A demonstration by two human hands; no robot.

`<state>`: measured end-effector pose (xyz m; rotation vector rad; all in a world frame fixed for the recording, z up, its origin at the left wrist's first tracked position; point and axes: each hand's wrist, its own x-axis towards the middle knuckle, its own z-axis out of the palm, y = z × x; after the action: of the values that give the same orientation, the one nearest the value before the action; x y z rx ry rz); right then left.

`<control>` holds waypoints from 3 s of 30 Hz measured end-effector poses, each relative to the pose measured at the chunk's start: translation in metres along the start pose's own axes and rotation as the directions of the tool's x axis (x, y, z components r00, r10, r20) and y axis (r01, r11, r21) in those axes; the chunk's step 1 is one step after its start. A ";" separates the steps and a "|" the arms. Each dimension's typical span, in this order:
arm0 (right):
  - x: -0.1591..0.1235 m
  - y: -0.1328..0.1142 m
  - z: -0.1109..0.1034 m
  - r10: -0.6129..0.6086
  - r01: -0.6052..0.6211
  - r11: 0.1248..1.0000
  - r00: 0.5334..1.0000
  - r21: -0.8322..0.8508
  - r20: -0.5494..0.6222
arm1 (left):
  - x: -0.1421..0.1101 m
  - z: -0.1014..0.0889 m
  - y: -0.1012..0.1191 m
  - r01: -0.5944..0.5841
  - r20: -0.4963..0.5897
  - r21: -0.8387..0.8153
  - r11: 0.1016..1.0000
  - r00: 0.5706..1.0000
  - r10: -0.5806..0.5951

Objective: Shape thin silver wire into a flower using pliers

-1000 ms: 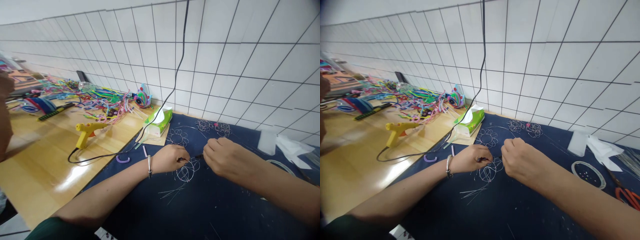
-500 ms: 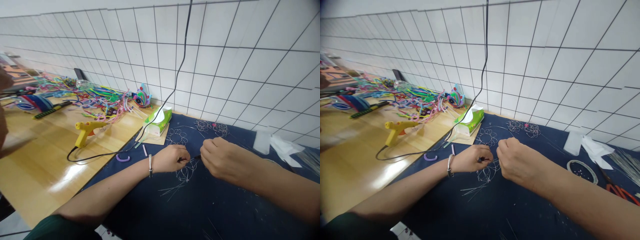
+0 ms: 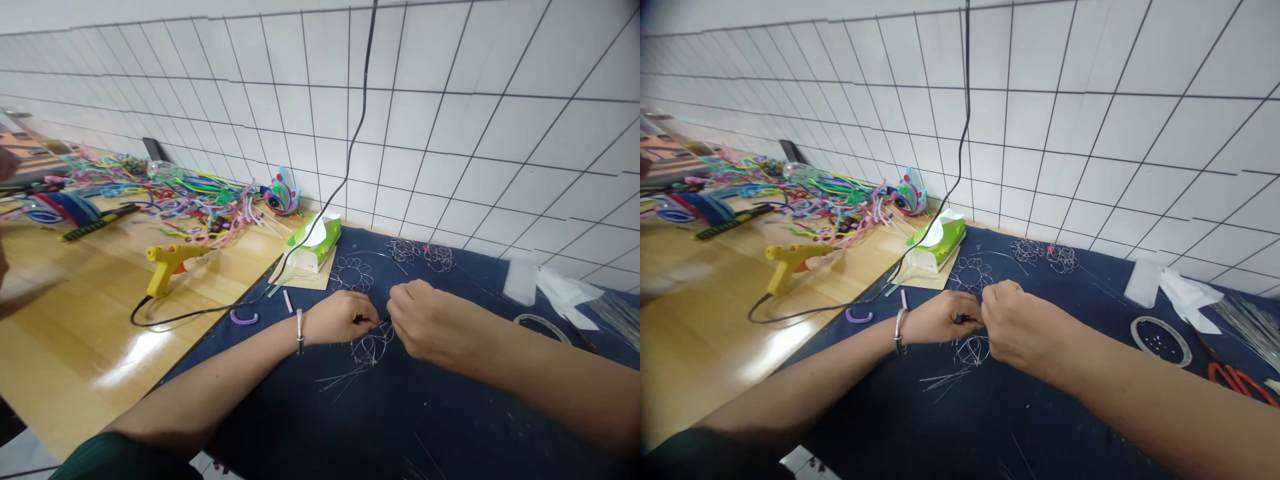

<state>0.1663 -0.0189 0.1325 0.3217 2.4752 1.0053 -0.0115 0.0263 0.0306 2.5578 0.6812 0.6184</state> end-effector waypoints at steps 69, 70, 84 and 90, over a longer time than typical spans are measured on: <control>-0.027 -0.049 0.108 0.735 -0.133 0.161 0.677 0.978 -0.029 | 0.000 0.000 -0.005 0.216 0.123 -0.832 0.511 0.970 -0.209; -0.025 -0.050 0.108 0.735 -0.128 0.154 0.678 0.980 -0.027 | 0.001 0.000 -0.005 0.219 0.128 -0.832 0.510 0.970 -0.208; -0.026 -0.065 0.124 0.796 -0.216 0.234 0.602 0.948 -0.059 | 0.003 0.001 -0.005 0.209 0.096 -0.746 0.632 0.973 -0.208; -0.034 -0.068 0.128 0.869 -0.370 0.335 0.476 0.867 -0.133 | 0.005 -0.001 -0.003 0.165 -0.078 -0.416 0.894 0.973 -0.216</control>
<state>0.2550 -0.0023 0.0141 1.7105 3.3408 0.1519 -0.0100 0.0318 0.0315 2.0529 0.7451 0.7643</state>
